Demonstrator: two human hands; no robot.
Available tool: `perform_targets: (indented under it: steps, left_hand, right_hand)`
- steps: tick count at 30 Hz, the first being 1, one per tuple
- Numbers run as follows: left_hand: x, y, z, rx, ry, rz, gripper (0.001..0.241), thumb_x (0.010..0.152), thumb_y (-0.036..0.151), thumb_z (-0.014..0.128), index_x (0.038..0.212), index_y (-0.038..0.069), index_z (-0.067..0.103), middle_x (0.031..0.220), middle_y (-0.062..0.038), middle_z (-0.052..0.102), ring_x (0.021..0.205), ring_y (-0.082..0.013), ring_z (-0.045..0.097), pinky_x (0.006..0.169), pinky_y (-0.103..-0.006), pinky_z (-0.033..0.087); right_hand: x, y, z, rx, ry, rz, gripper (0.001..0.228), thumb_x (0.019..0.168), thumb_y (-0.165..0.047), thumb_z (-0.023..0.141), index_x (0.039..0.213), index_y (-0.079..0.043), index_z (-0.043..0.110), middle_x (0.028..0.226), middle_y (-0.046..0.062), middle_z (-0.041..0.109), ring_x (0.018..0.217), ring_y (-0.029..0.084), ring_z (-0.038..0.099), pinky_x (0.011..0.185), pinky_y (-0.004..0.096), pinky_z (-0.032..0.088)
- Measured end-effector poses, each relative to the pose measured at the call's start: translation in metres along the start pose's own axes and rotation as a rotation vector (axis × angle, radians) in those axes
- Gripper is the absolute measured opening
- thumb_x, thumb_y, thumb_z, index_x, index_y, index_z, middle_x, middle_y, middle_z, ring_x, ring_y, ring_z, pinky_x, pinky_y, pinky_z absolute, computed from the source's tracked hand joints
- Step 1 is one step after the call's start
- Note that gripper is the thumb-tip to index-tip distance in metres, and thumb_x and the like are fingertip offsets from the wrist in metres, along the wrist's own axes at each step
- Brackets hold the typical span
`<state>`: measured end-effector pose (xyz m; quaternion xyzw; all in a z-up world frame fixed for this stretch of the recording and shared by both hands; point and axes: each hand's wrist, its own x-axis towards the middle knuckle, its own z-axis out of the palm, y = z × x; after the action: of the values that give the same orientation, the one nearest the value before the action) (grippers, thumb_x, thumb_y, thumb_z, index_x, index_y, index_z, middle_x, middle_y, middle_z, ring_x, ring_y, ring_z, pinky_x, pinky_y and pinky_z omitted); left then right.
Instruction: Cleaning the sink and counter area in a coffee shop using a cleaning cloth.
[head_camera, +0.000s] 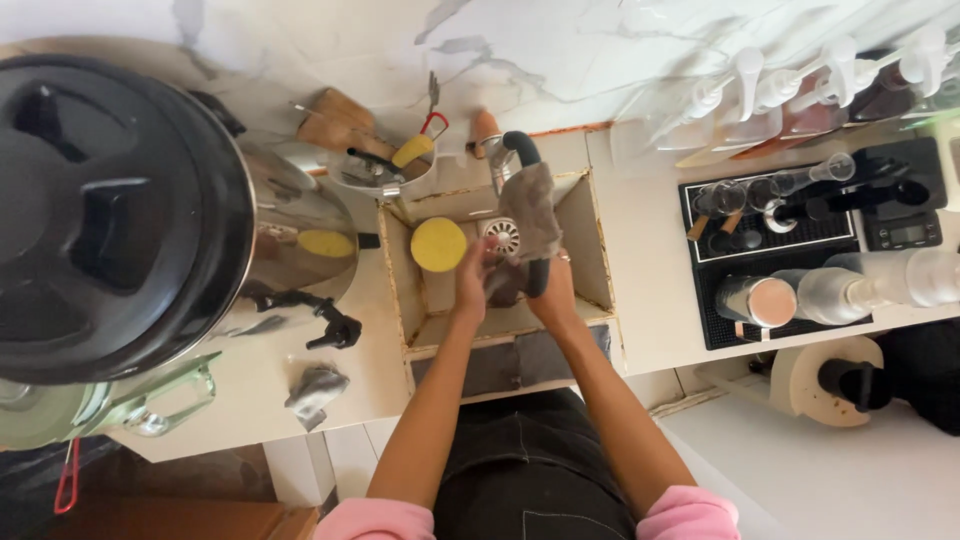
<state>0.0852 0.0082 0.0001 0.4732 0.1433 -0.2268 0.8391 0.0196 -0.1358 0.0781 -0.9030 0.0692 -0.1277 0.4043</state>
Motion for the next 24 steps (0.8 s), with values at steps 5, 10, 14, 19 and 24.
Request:
perform_targets:
  steps: [5, 10, 14, 19, 24]
  left_hand:
    - [-0.003, -0.031, -0.030, 0.319, -0.235, -0.006, 0.037, 0.099, 0.026, 0.062, 0.128, 0.006, 0.070, 0.121, -0.008, 0.072, 0.114, -0.0198, 0.064, 0.101, -0.0291, 0.047]
    - [0.009, -0.017, -0.017, 0.866, -0.089, 0.205, 0.038, 0.090, 0.004, 0.055, 0.124, 0.002, 0.072, 0.123, -0.015, 0.076, 0.117, -0.0233, 0.073, 0.102, -0.0308, 0.054]
    - [0.052, 0.047, 0.032, 1.573, 0.063, 0.614, 0.046, 0.086, 0.010, 0.063, 0.129, -0.005, 0.062, 0.143, -0.025, 0.055, 0.136, -0.0404, 0.048, 0.114, -0.0467, 0.037]
    - [0.126, 0.038, 0.051, 1.618, 0.203, 0.669, 0.070, 0.087, 0.025, 0.066, 0.140, -0.016, 0.044, 0.149, -0.034, 0.042, 0.140, -0.0468, 0.038, 0.118, -0.0533, 0.026]
    - [0.089, 0.028, 0.039, 1.475, -0.064, 0.850, 0.050, 0.095, 0.019, 0.060, 0.138, -0.006, 0.051, 0.150, -0.029, 0.045, 0.146, -0.0441, 0.035, 0.121, -0.0517, 0.029]
  right_hand:
    - [-0.015, 0.017, 0.004, 0.155, -0.041, 0.036, 0.031, 0.078, 0.004, 0.065, 0.108, -0.003, 0.069, 0.100, 0.023, 0.071, 0.098, 0.046, 0.066, 0.081, 0.047, 0.054]
    - [-0.025, 0.012, 0.008, 0.262, -0.107, 0.149, 0.041, 0.076, 0.005, 0.060, 0.116, -0.003, 0.068, 0.100, 0.021, 0.071, 0.096, 0.040, 0.069, 0.082, 0.041, 0.054]
    - [-0.033, 0.005, 0.011, 0.256, -0.098, 0.340, 0.029, 0.086, -0.005, 0.064, 0.114, -0.005, 0.070, 0.095, 0.014, 0.072, 0.091, 0.029, 0.069, 0.081, 0.038, 0.053]
    - [-0.040, -0.006, 0.012, 0.309, -0.072, 0.543, 0.026, 0.091, -0.015, 0.068, 0.114, -0.004, 0.069, 0.091, 0.012, 0.067, 0.085, 0.025, 0.062, 0.079, 0.038, 0.052]
    - [-0.051, 0.005, 0.007, 0.264, -0.044, 0.588, 0.029, 0.091, -0.020, 0.072, 0.111, 0.001, 0.068, 0.096, 0.017, 0.068, 0.088, 0.029, 0.063, 0.081, 0.040, 0.052]
